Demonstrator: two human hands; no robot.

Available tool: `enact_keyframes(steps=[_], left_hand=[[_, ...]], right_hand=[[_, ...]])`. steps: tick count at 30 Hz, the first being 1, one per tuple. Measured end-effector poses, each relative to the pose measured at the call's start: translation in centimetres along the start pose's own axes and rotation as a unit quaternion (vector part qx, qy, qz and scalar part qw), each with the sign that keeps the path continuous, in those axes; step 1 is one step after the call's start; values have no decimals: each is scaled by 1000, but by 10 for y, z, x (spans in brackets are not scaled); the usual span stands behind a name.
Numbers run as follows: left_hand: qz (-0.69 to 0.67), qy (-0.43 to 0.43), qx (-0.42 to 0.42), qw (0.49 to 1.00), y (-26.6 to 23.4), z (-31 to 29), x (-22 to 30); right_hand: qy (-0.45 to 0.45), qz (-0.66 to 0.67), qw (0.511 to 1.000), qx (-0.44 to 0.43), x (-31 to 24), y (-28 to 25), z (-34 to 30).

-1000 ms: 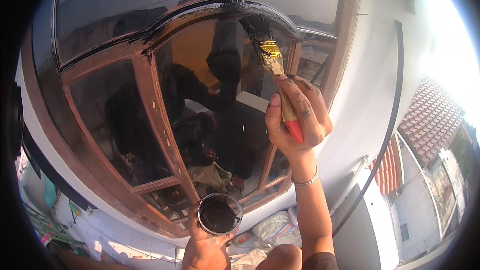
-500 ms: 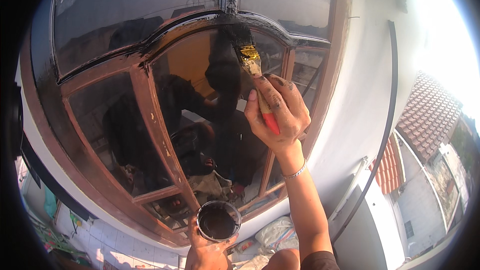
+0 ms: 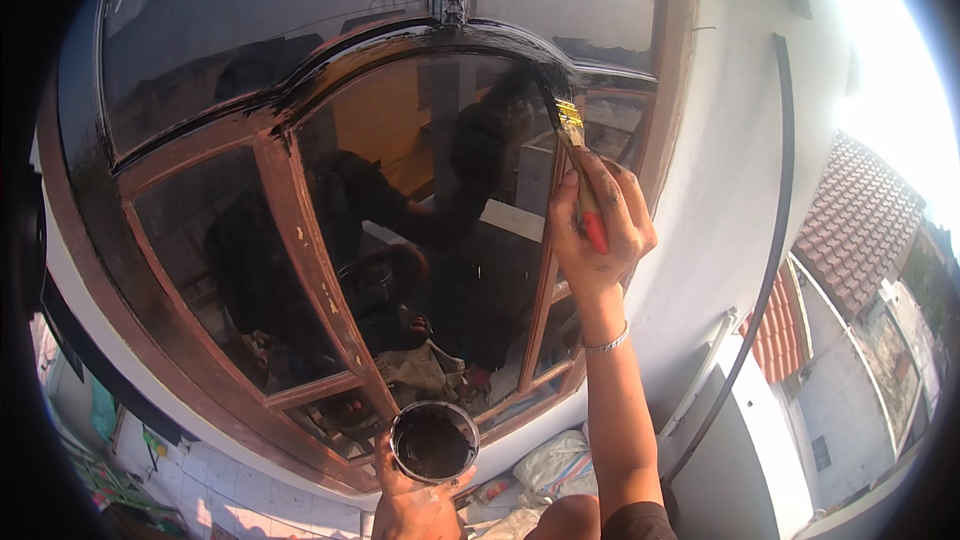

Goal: The person paints the wooden frame of a window with black paint using a brush. They repeatedly dip the brush into a paint can and apply the paint to the frame sections.

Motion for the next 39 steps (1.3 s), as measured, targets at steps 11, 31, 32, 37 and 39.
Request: enact_keyframes(steps=[11,31,32,37,39], left_hand=[[21,-5,-3,1000,-2,0,-3],[27,-9,-9,1000,-4,0,-5],[27,-9,-9,1000,-3,0,-5],[28,-8,-7,1000,-5,-4,-5],[28,-5,-8,1000,-5,-5,-4]], right_hand=[[-49,25,998,24,-21,12,-2],[23,-36,999,16,13,-5,-9],[27,-38,999,18,18,-8,-11],[0,-4,999,35,6,-11,-9],[-7,-2,1000,30,4,-10,-7]])
Point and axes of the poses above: each hand's wrist, its own z-axis towards the middle knuckle, its own y-axis out of the palm, x = y × z, the point moved 9 cm from there along z, towards the middle knuckle, and after that the axes turned 1 degree about -z, right-handed, at the moved point
